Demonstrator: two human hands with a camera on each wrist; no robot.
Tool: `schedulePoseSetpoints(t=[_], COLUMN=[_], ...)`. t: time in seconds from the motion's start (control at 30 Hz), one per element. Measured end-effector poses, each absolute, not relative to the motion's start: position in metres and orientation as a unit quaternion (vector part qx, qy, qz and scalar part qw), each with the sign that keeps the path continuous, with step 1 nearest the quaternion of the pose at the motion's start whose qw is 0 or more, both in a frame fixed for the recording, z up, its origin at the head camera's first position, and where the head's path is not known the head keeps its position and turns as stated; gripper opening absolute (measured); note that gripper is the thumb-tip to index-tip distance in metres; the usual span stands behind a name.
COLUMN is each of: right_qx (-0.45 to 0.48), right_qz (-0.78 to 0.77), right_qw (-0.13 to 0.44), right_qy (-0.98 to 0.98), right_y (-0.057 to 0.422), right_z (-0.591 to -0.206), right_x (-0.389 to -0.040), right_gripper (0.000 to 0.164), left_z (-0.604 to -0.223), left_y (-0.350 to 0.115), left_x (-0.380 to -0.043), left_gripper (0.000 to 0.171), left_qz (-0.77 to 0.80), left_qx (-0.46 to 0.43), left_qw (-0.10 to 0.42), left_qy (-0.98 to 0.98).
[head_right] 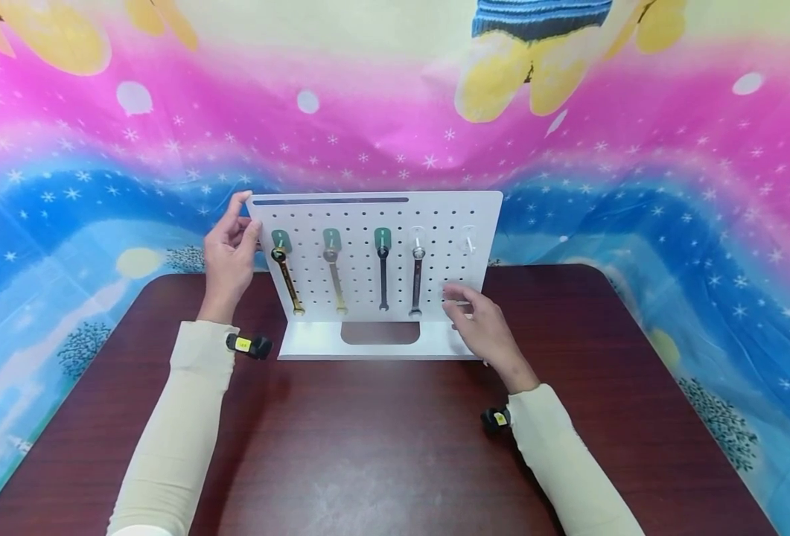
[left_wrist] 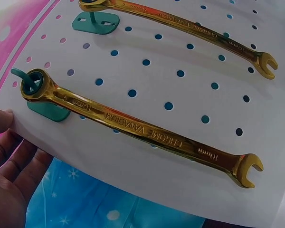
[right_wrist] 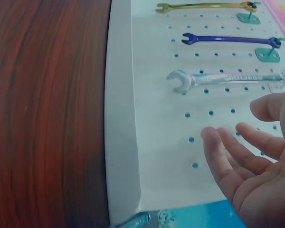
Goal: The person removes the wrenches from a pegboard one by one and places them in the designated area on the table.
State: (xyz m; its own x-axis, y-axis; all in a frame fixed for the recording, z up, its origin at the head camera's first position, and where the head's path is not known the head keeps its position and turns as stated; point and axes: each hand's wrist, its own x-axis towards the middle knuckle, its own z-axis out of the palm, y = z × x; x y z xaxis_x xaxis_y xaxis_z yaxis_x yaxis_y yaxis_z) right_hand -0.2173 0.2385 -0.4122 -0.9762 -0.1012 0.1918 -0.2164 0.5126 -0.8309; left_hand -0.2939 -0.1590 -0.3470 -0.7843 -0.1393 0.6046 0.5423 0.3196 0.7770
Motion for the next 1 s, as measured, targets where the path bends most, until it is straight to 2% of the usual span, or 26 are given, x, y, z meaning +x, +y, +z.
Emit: schedulePoseSetpoints(t=[0.57, 0.73, 1.0], right_qx=[0.110, 0.112, 0.110], right_qz=[0.504, 0.519, 0.535], right_qw=[0.064, 0.050, 0.029], right_qy=[-0.854, -0.846, -0.837], right_y=[0.204, 0.201, 0.200], right_z=[-0.414, -0.414, -0.416], right_x=[-0.232, -0.237, -0.233], right_gripper=[0.033, 0.033, 0.026], left_z=[-0.346, -0.343, -0.342], left_y=[-0.159, -0.160, -0.162], left_x=[-0.290, -0.291, -0.294], left_gripper=[0.043, 0.042, 0.044], left_qz=[-0.557, -0.564, -0.557], left_qx=[-0.138, -0.147, -0.143], left_qw=[0.302, 0.313, 0.296], left_qy=[-0.761, -0.750, -0.763])
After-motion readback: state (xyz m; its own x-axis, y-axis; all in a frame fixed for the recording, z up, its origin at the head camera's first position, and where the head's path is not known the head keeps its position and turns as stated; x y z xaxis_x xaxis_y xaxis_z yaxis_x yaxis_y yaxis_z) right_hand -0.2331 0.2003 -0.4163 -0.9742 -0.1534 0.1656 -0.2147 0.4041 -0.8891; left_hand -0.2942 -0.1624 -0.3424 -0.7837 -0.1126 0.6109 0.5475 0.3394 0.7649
